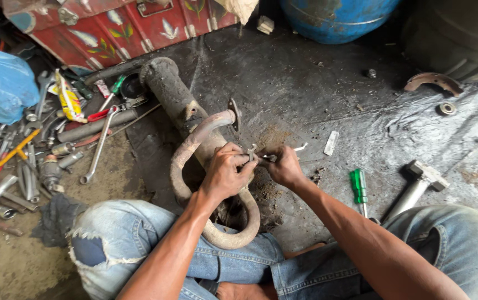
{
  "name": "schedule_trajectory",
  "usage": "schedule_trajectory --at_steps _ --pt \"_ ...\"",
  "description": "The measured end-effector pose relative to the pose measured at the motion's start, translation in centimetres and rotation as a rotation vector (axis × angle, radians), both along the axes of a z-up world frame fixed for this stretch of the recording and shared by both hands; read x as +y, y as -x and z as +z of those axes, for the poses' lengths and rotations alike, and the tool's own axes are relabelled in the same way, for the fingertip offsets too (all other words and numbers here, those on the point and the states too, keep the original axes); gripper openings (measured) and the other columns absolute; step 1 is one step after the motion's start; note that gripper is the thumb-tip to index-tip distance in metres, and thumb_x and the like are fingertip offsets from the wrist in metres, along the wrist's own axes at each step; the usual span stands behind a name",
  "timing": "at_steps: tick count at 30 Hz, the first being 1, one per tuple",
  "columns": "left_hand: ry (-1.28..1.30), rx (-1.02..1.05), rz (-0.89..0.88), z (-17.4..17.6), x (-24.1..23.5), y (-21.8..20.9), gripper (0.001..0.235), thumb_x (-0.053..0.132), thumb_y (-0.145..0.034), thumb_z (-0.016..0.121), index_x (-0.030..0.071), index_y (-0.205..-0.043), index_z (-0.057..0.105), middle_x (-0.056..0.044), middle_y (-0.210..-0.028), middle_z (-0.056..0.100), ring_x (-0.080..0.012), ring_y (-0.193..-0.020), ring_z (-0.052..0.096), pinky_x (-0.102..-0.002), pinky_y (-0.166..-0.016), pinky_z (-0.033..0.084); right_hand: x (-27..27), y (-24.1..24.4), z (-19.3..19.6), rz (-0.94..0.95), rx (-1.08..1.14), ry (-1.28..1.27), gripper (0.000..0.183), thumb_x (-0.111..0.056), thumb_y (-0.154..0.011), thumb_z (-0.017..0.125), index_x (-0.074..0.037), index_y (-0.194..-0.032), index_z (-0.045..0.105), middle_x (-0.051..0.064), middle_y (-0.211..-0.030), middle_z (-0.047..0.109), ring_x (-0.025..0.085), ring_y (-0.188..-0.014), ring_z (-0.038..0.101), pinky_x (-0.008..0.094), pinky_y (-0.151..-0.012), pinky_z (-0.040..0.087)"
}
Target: The person sits on the floor and uses a wrench to loosen and remove bolts from a rusty exhaust pipe. They then use a screwdriver to pry at the pipe's flange and continue to work on the bolts with the wrench.
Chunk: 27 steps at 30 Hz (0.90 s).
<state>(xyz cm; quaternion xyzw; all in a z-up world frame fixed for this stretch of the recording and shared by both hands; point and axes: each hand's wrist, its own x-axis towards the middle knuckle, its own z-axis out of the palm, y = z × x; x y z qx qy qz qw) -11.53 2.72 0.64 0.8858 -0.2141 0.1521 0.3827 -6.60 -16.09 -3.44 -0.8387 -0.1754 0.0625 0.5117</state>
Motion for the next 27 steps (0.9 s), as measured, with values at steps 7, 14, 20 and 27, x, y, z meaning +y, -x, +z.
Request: schedule_trajectory --at_steps 7,14,20,27 --pt "-0.002 0.011 0.024 0.8 -0.3 0.5 0.015 0.012 -0.085 0.076 0.001 -0.093 0.08 -0.014 -0.083 0.077 -0.0254 -0.084 0.069 -0.041 -0.076 0.055 -0.5 -0.5 5.6 0.048 -0.266 0.472 0.01 -0.021 -0.086 0.077 -0.017 -0.094 0.082 -0.001 -0.091 0.077 0.02 -0.087 0.054 0.037 -0.079 0.045" --pt "-0.033 -0.007 0.025 -0.3 0.1 0.5 0.014 0.008 -0.082 0.073 -0.002 -0.091 0.079 -0.018 -0.085 0.077 -0.0285 -0.088 0.068 -0.043 -0.078 0.056 0.8 0.4 7.3 0.203 -0.554 0.792 0.005 -0.02 -0.085 0.077 -0.018 -0.089 0.079 -0.006 -0.098 0.074 0.019 -0.094 0.051 0.04 -0.086 0.037" --pt "-0.092 -0.002 0.028 -0.9 -0.2 0.6 0.013 0.007 -0.083 0.072 -0.001 -0.089 0.079 -0.017 -0.083 0.077 -0.0288 -0.089 0.067 -0.045 -0.084 0.053 1.0 0.3 7.0 0.188 -0.634 0.686 0.023 -0.017 -0.079 0.079 -0.021 -0.102 0.08 -0.005 -0.097 0.075 0.02 -0.095 0.053 0.041 -0.084 0.037" --pt "-0.132 0.01 0.056 1.0 -0.5 1.3 0.009 0.008 -0.083 0.072 0.002 -0.083 0.079 -0.011 -0.078 0.077 -0.0261 -0.088 0.066 -0.045 -0.082 0.046 0.9 -0.1 6.8 0.271 -0.661 0.66 0.031 -0.01 -0.074 0.08 -0.022 -0.103 0.081 -0.006 -0.096 0.075 0.02 -0.098 0.054 0.041 -0.088 0.036"
